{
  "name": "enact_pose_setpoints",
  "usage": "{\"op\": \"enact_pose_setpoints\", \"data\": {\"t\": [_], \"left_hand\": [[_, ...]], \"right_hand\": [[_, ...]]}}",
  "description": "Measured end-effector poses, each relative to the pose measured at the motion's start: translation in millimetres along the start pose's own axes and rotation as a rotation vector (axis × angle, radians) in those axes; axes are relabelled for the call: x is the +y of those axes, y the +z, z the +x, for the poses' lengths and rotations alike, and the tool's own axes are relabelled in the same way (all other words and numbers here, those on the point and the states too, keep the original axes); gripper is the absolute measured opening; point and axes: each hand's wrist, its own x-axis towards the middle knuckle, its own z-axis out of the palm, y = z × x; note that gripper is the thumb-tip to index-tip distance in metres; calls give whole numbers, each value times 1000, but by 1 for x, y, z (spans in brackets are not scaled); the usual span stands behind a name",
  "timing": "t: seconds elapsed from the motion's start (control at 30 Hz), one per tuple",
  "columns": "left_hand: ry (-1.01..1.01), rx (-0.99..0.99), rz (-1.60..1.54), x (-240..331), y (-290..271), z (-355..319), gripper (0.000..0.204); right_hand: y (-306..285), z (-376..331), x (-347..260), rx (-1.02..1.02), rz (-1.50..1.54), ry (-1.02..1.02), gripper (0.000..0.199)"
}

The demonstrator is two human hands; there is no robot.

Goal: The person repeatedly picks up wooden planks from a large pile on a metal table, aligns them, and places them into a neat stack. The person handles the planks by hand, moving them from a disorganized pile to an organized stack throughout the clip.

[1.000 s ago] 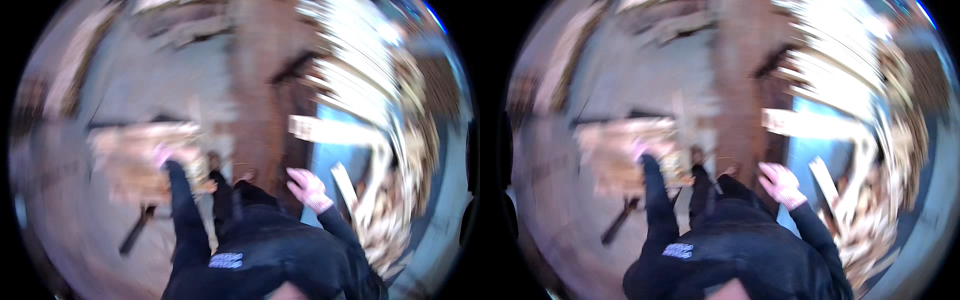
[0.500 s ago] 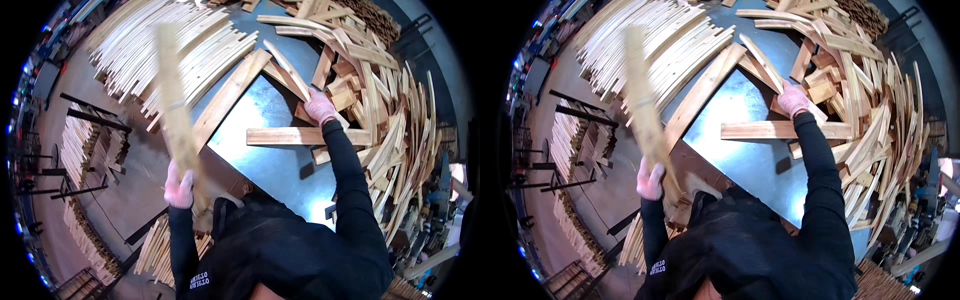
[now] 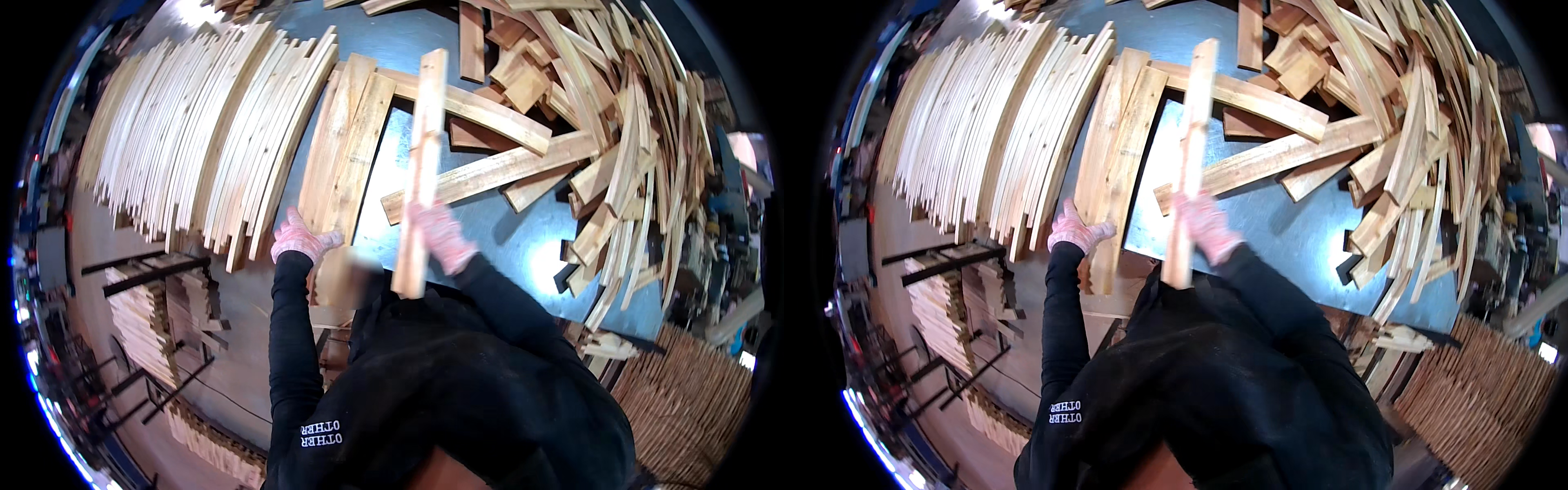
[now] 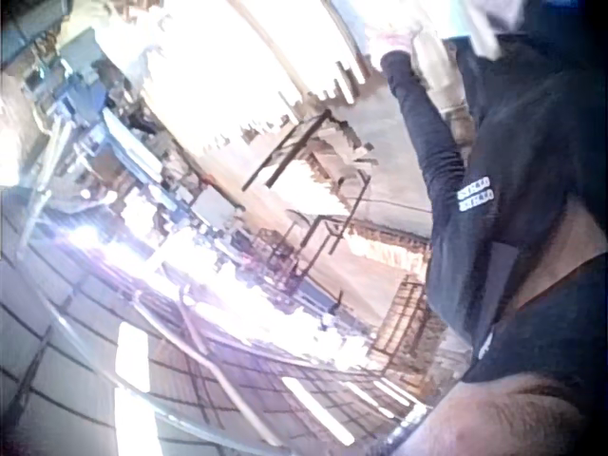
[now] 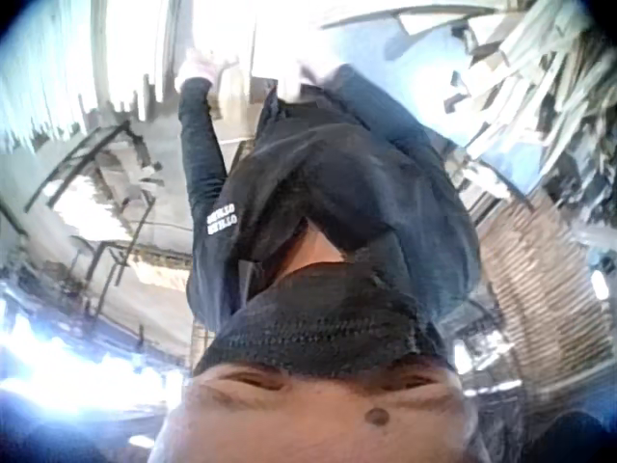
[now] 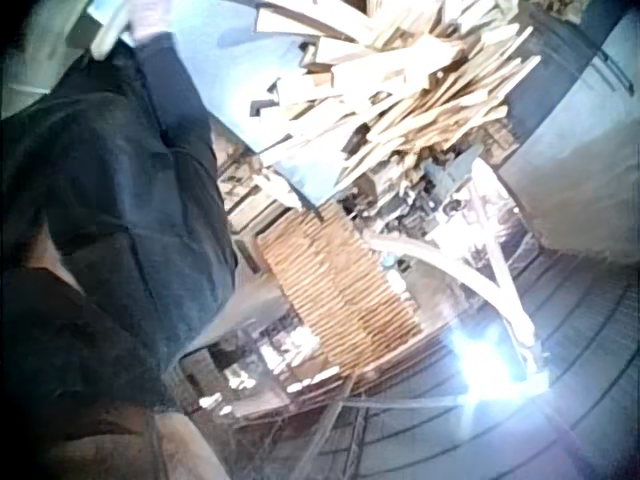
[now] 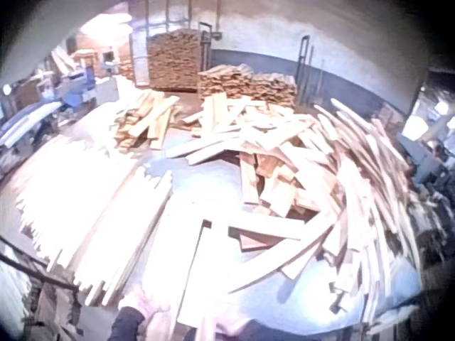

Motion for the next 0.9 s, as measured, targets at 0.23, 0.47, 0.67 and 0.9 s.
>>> {"op": "enact_pose_setpoints", "data": {"t": [0.23, 0.47, 0.67, 0.9], "left_hand": [[174, -167, -485, 18, 15, -21, 110], [307, 72, -194, 17, 47, -22, 132], [130, 64, -170, 43, 28, -42, 128], [236, 109, -581, 12, 37, -33, 100]], "right_hand": [[107, 18, 20, 226, -384, 18, 77], [54, 13, -65, -292, -1040, -18, 58], [-130, 89, -140, 445, -1720, -348, 79], [-186, 38, -207, 611, -1948, -454, 45]]}}
